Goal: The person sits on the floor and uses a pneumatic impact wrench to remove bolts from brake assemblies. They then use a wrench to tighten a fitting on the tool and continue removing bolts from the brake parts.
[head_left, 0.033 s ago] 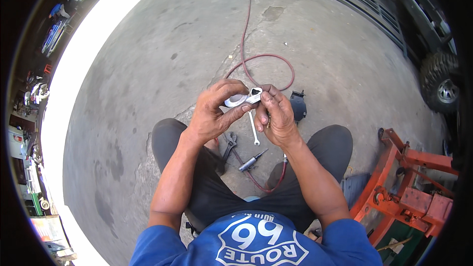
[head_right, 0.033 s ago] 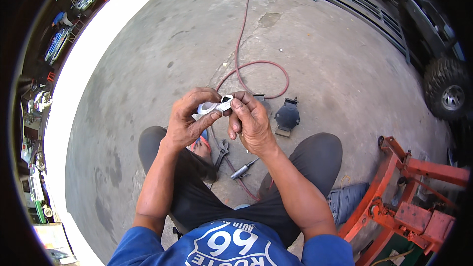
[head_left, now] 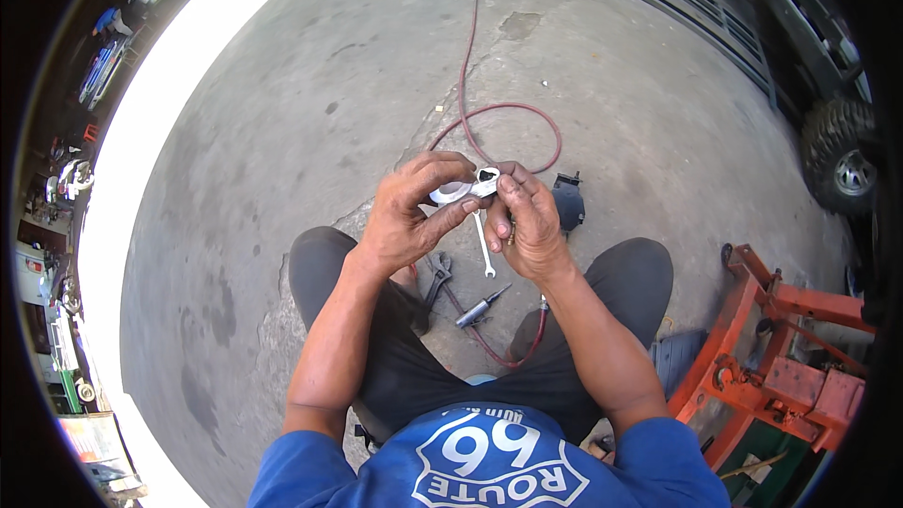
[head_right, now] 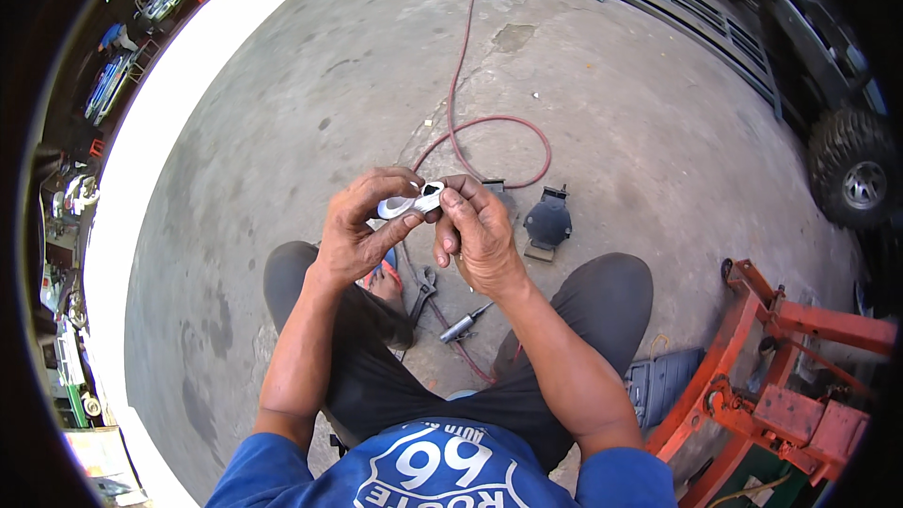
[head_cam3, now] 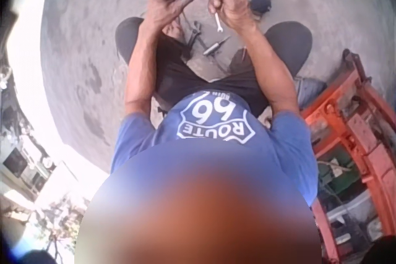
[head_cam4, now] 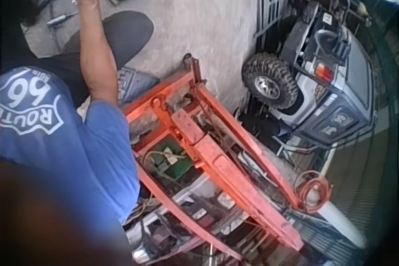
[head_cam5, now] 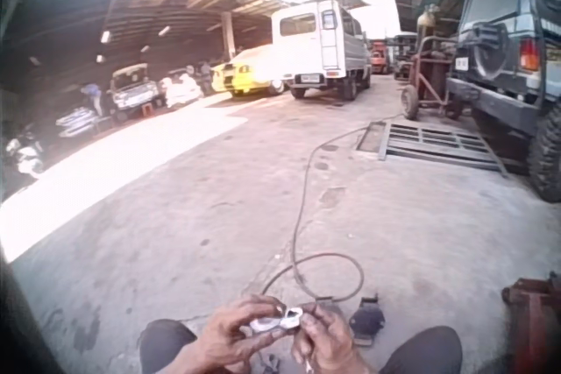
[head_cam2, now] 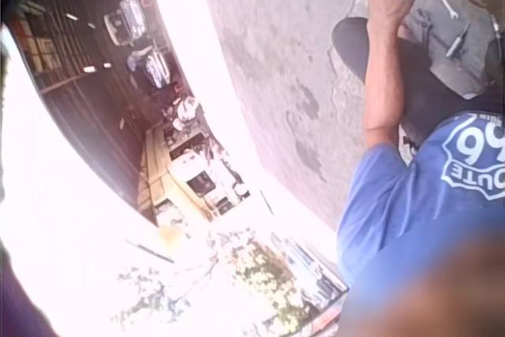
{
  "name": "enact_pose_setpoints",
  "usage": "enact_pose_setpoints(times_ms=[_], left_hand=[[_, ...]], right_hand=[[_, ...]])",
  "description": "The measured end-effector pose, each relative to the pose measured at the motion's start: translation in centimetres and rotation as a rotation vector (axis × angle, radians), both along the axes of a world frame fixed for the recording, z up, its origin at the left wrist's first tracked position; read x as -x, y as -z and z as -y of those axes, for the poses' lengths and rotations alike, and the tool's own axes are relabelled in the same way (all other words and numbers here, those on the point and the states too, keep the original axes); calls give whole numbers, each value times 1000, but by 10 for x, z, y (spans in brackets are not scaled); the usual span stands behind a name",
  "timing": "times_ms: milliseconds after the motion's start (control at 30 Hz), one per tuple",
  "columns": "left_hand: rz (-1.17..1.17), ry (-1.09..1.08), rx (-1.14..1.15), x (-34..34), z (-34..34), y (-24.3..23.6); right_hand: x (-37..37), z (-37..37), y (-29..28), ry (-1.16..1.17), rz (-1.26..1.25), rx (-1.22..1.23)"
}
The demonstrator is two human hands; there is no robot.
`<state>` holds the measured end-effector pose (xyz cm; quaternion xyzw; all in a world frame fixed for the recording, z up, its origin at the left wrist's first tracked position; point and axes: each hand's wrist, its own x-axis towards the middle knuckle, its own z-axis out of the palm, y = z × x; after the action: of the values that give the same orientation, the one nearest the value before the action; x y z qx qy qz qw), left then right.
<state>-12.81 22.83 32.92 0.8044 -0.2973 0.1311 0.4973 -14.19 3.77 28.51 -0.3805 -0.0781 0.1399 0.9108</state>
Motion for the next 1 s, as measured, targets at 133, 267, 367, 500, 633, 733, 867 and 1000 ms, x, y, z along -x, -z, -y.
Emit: enact_pose_setpoints(times_ms=[133, 267, 367, 500, 633, 733, 867, 1000], left_hand=[[82, -6, -5, -2, 3, -2], [93, -54, -85, -6, 3, -6], [121, -92, -120, -5, 3, -7], [172, -109, -141, -3, 3, -6], [193, -112, -168, -3, 3, -7], [136, -90, -240, -2, -1, -9], [169, -84, -242, -2, -2, -9], [196, -107, -246, -1, -1, -8]], right_hand=[[-1, 0, -2, -15, -12, 14], [-5, -1, -3, 1, 10, 40], [-5, -3, -3, 27, 12, 88], [-4, -6, -3, 108, 22, 144], [-3, -8, -2, 183, 48, 204], [-3, -9, -1, 227, 68, 232], [-2, -9, 0, 207, 59, 246], [1, -10, -1, 162, 8, 184]])
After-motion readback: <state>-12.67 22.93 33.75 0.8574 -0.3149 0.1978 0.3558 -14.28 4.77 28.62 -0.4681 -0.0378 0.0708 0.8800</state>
